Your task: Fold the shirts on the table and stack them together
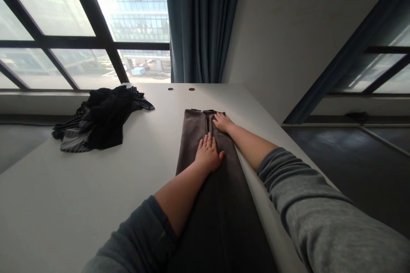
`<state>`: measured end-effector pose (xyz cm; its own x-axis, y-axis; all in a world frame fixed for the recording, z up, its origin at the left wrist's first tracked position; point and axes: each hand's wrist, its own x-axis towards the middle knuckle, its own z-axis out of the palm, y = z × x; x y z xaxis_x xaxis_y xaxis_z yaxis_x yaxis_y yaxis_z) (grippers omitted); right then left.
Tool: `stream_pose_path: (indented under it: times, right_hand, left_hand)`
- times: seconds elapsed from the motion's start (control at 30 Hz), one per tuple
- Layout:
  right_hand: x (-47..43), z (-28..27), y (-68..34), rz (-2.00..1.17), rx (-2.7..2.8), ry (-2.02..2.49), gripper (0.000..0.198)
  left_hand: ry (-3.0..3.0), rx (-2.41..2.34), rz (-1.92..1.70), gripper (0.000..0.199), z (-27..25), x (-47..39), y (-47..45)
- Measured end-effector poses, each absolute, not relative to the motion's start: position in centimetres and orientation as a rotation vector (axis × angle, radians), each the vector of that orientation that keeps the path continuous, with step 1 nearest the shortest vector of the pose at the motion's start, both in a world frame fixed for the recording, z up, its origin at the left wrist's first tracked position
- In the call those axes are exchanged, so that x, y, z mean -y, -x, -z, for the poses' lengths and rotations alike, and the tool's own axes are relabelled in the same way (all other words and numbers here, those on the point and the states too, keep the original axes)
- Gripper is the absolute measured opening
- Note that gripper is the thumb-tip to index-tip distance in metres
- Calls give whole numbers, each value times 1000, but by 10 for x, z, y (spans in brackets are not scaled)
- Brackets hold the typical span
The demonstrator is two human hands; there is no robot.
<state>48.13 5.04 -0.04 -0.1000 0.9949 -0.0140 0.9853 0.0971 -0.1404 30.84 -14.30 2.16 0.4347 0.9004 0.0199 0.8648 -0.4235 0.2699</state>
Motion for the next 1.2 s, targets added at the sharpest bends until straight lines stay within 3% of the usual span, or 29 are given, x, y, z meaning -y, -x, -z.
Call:
stream_pose_path:
  times: [0.43,0.67,0.83,1.2]
  right_hand:
    - [-63,-5,-468,-310,2153,2253,80]
    - [-52,-28,-457,71,2151,2104,64]
    - [-68,-41,-440,-138,1999,2266,57]
    - [-75,-41,-418,-63,2030,2190,40]
  left_hand:
    - [-2421,-1692,-172,82,-21,148,-315]
    - [-2387,-1693,-202,79,-23,145,-313]
    - [-2274,-1805,-284,74,-28,137,-307]
    - [-2264,-1780,-264,74,-29,135,-305]
